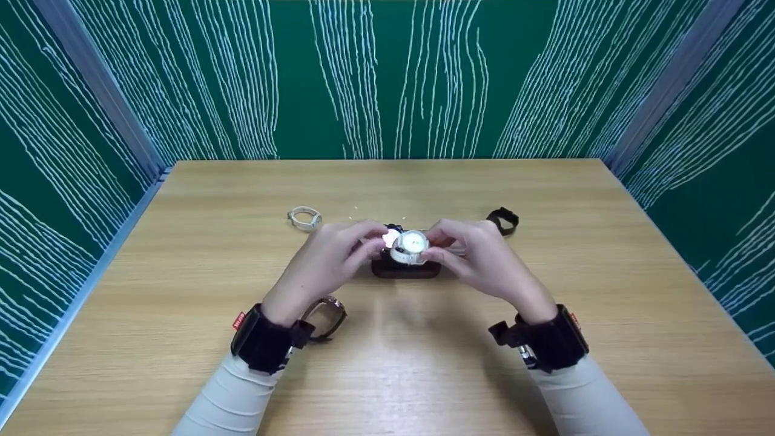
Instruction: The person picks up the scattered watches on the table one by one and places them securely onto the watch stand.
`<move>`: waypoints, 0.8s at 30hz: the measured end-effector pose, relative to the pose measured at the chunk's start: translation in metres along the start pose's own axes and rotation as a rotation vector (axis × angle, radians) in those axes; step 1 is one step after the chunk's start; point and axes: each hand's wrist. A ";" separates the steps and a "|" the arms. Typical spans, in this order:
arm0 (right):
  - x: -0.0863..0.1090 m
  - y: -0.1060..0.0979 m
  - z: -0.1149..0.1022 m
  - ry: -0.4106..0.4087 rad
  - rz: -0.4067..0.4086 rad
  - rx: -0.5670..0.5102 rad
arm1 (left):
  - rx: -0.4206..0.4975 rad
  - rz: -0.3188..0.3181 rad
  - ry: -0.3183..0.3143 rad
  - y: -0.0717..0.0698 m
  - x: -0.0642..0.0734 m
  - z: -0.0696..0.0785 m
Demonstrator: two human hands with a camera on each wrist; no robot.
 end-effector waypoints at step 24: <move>0.005 -0.048 0.033 0.252 0.303 0.241 | 0.139 -0.050 -0.611 0.004 0.008 -0.065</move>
Point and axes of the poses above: each hand's wrist, its own x-axis away from the middle knuckle, its own y-axis out of the palm, z = x × y, and after that the axes turned 6 degrees about z, right-handed
